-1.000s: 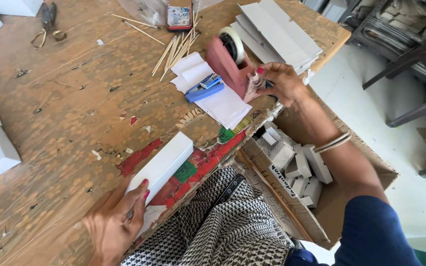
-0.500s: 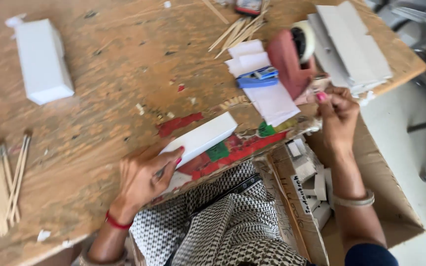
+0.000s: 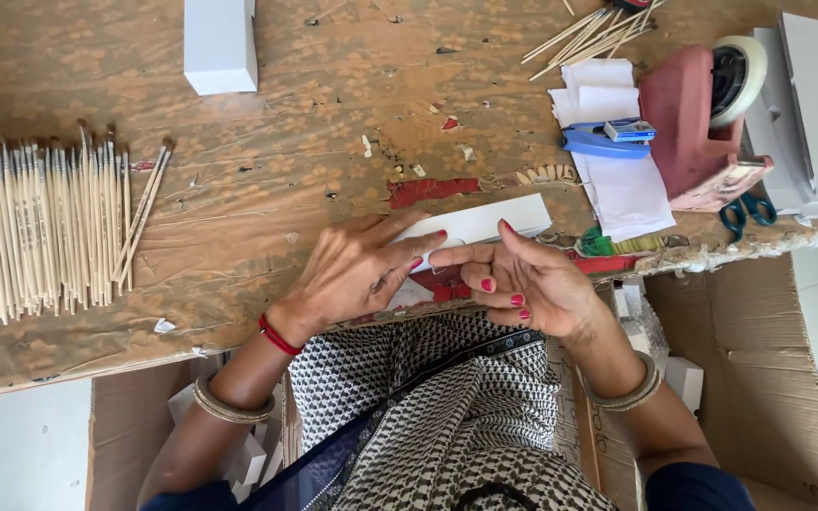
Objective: The person organizes wooden brushes into bunches, wraps them in protective material, and places them into white cardboard boxes.
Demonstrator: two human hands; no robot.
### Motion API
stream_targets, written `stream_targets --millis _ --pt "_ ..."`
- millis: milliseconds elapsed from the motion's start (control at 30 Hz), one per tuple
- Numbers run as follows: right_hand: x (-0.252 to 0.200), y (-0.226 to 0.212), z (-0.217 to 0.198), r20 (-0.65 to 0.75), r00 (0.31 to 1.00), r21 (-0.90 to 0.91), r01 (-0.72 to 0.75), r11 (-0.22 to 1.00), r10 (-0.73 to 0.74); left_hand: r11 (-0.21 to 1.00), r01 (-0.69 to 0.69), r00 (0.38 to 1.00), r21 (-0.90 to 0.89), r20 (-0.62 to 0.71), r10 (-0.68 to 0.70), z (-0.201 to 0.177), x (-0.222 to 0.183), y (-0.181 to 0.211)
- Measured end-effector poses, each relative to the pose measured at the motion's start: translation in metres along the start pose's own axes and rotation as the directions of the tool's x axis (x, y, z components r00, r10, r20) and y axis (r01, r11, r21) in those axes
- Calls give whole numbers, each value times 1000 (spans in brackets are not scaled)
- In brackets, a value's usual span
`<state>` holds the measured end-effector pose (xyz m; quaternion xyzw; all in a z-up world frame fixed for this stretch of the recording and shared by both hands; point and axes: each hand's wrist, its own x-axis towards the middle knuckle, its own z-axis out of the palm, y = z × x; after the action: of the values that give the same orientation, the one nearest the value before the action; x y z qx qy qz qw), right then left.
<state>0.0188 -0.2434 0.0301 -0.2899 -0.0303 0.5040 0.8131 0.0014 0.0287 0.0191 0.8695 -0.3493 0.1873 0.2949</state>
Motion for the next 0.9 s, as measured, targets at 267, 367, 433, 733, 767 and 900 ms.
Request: stream_targets --millis 267,367,433,733,767,900 --pt "-28 20 -28 -50 999 -50 -19 999 16 914 -204 954 350 283 105 -19 3 4" --pt "-51 15 -64 -3 983 -305 176 936 -186 872 -271 925 408 361 119 -18 -5 0" --pt "-62 7 -81 -81 845 -551 404 730 -528 944 -238 958 229 216 189 -17 -14 -7" --pt "-28 24 -81 -202 840 -821 135 555 -504 709 321 864 -628 -113 -491 -36 -20 13" --pt "-24 19 -68 -206 835 -822 135 554 -510 708 316 868 -631 -110 -485 -43 -6 15" --pt "-40 -12 -43 -54 704 -998 -66 11 -708 843 -12 921 -537 -334 -200 -58 41 21"
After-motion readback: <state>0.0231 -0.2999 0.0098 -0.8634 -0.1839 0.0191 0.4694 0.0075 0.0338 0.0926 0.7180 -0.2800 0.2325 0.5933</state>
